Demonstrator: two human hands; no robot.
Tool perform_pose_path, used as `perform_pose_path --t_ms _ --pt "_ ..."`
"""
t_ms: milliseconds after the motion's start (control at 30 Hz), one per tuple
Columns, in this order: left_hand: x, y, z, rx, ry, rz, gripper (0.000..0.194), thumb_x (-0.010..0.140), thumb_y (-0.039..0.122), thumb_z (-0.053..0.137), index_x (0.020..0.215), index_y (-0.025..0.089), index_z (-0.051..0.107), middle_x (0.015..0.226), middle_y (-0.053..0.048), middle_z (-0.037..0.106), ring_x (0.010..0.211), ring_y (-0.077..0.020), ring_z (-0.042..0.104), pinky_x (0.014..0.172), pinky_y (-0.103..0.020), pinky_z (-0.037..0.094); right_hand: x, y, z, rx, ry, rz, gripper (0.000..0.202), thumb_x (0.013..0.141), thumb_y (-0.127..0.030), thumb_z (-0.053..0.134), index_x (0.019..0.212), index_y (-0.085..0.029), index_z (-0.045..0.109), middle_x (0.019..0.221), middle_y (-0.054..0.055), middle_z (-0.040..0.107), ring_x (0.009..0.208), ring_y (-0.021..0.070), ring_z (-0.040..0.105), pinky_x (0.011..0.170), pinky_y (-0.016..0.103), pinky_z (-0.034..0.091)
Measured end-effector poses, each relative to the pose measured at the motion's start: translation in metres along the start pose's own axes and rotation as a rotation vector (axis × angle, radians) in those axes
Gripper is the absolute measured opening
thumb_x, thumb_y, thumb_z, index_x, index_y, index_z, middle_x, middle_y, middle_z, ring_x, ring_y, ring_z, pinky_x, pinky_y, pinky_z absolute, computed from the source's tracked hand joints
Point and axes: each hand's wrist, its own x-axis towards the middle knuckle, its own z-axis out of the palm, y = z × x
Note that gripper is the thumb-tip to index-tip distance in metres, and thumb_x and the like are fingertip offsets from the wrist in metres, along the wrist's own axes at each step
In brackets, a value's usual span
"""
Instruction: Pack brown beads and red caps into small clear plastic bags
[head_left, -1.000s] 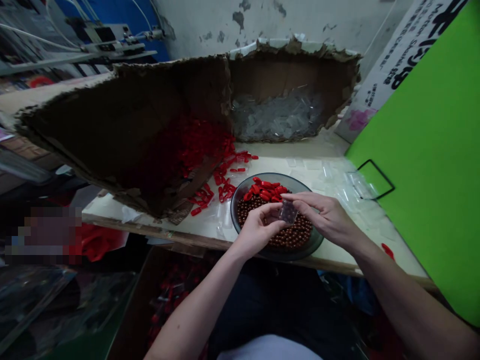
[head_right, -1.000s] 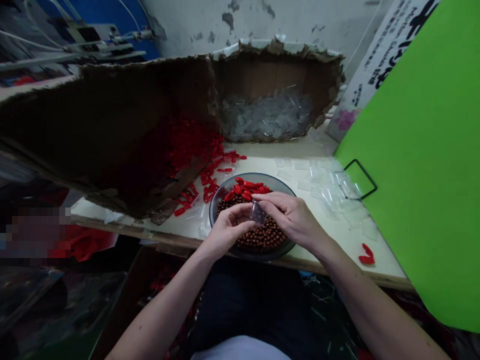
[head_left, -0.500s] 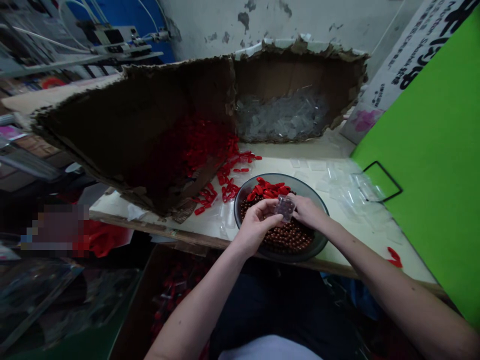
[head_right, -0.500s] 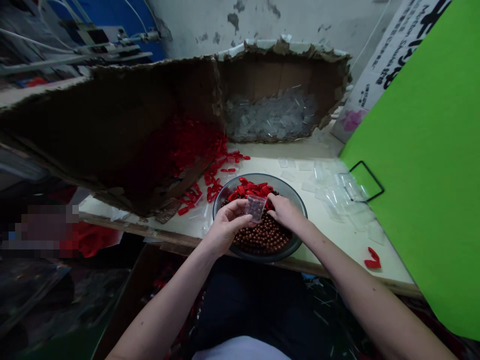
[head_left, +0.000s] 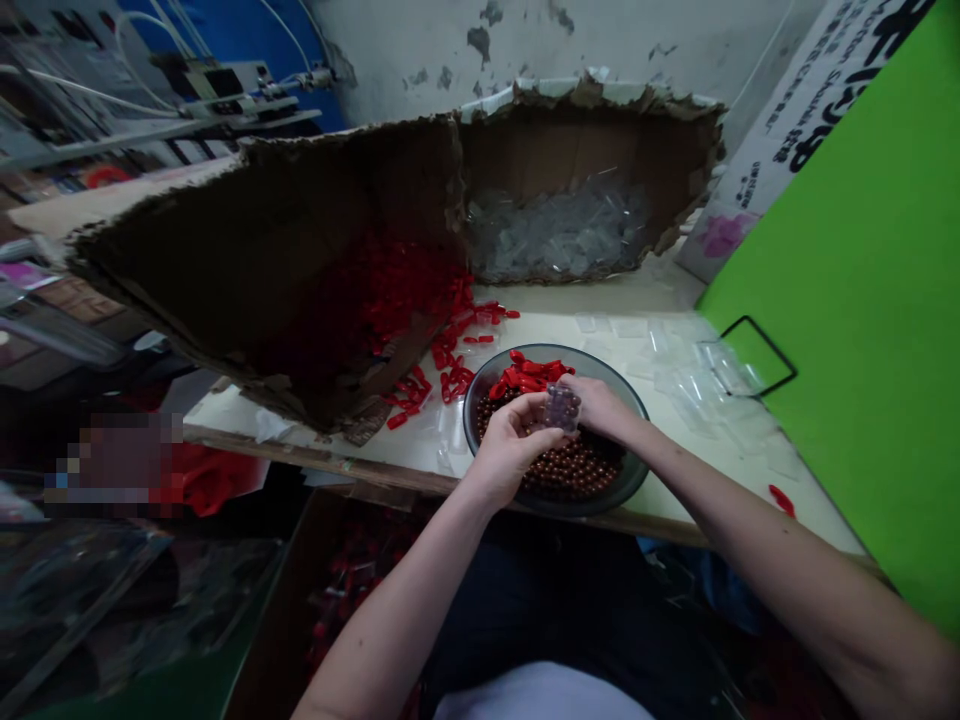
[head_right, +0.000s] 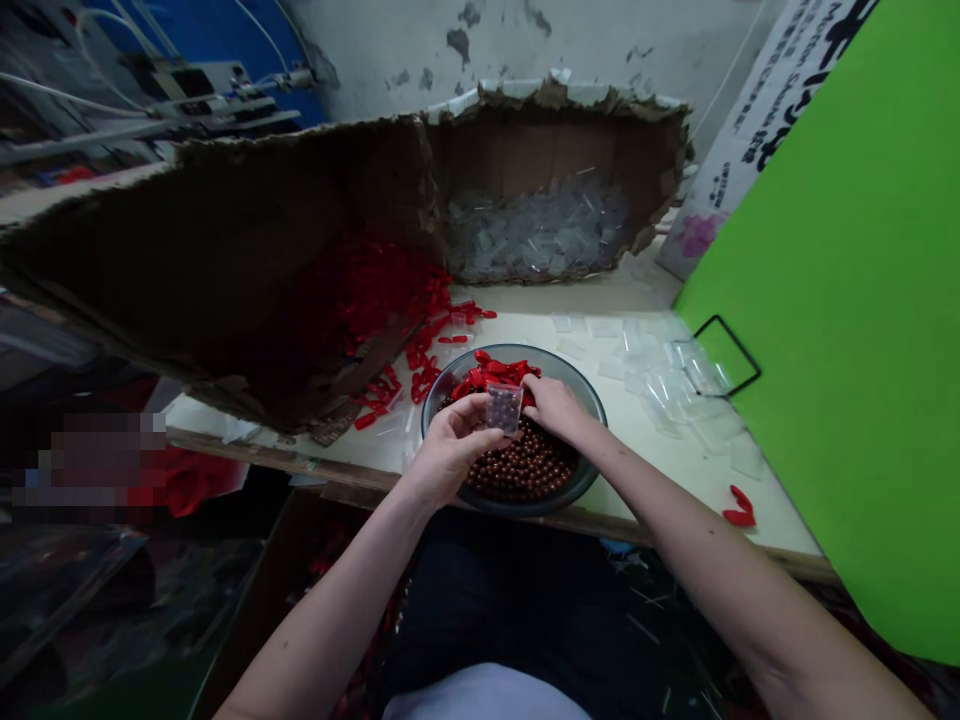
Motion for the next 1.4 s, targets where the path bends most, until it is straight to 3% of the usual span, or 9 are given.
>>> perform_pose_path --t_ms 233,400,533,633,733,900,1100,1267,1400 --pt "-0.002 0.001 -0.002 0.006 0.022 -0.017 0.039 0.061 0.015 0.077 0.098 0.015 0.063 0.089 -0.003 0.069 0.078 -0.0158 0.066 0.079 -0.033 0.052 -0.015 0.006 -0.006 0.014 0.055 0.022 0.030 0.081 -0.026 0.057 0.110 -0.017 0.054 0.094 0.011 0.067 0.086 0.0236 0.062 0.072 0.029 0.044" --pt "-0.004 0.003 -0.002 -0.002 0.022 -0.025 0.038 0.063 0.018 0.077 0.098 0.016 0.062 0.091 -0.003 0.069 0.077 -0.0158 0.066 0.077 -0.033 0.052 -0.031 0.009 -0.018 0.168 0.087 0.100 0.037 0.076 -0.022 0.057 0.113 -0.016 0.055 0.087 0.008 0.068 0.080 0.0223 0.063 0.072 0.031 0.047" --pt "-0.003 0.001 -0.004 -0.004 0.018 -0.019 0.036 0.064 0.020 0.076 0.097 0.016 0.061 0.091 -0.003 0.068 0.077 -0.0156 0.067 0.075 -0.031 0.052 -0.042 0.010 -0.026 0.420 0.079 0.131 0.023 0.076 -0.026 0.058 0.098 -0.020 0.063 0.091 0.005 0.069 0.078 0.0200 0.064 0.072 0.032 0.048" --pt "-0.002 0.000 -0.006 -0.004 0.000 -0.026 0.033 0.067 0.022 0.076 0.095 0.016 0.060 0.093 -0.003 0.068 0.075 -0.0149 0.067 0.075 -0.030 0.052 -0.050 0.009 -0.032 0.733 0.082 0.131 0.026 0.076 -0.031 0.062 0.099 -0.020 0.062 0.096 0.004 0.069 0.080 0.0190 0.065 0.073 0.032 0.050" --pt "0.001 -0.001 -0.007 -0.001 -0.006 -0.026 0.032 0.068 0.023 0.075 0.094 0.016 0.060 0.095 -0.003 0.068 0.074 -0.0146 0.068 0.076 -0.030 0.052 -0.057 0.005 -0.042 0.897 0.089 0.098 0.029 0.077 -0.036 0.065 0.100 -0.019 0.062 0.101 0.005 0.069 0.086 0.0196 0.065 0.078 0.034 0.050" --pt "0.005 -0.002 -0.006 0.011 0.009 -0.031 0.032 0.065 0.024 0.077 0.093 0.016 0.061 0.090 -0.002 0.068 0.077 -0.0153 0.066 0.076 -0.031 0.053 -0.064 0.003 -0.061 0.873 0.087 0.051 0.033 0.081 -0.042 0.062 0.105 -0.020 0.066 0.103 0.006 0.070 0.094 0.0213 0.063 0.084 0.036 0.049" --pt "0.010 -0.005 -0.013 0.073 0.032 -0.027 0.032 0.067 0.026 0.076 0.095 0.017 0.063 0.092 -0.003 0.068 0.079 -0.0142 0.064 0.076 -0.029 0.052 -0.071 0.000 -0.080 0.553 0.072 0.006 0.028 0.075 -0.040 0.069 0.095 -0.020 0.067 0.081 0.004 0.069 0.066 0.0155 0.059 0.059 0.029 0.048" --pt "0.014 -0.009 -0.020 0.094 -0.014 -0.037 0.030 0.074 0.034 0.071 0.097 0.017 0.065 0.097 -0.004 0.067 0.081 -0.0146 0.063 0.075 -0.028 0.052 -0.069 -0.015 -0.090 0.789 -0.033 -0.027 0.032 0.078 -0.042 0.067 0.102 -0.021 0.067 0.097 0.006 0.070 0.082 0.0189 0.064 0.071 0.031 0.053" --pt "0.015 -0.012 -0.018 0.094 -0.072 -0.076 0.029 0.075 0.034 0.070 0.098 0.017 0.065 0.094 -0.003 0.067 0.079 -0.0139 0.063 0.075 -0.029 0.053 -0.061 -0.021 -0.084 0.973 -0.002 -0.016 0.035 0.077 -0.039 0.069 0.107 -0.022 0.061 0.102 0.006 0.067 0.088 0.0191 0.065 0.076 0.032 0.055"
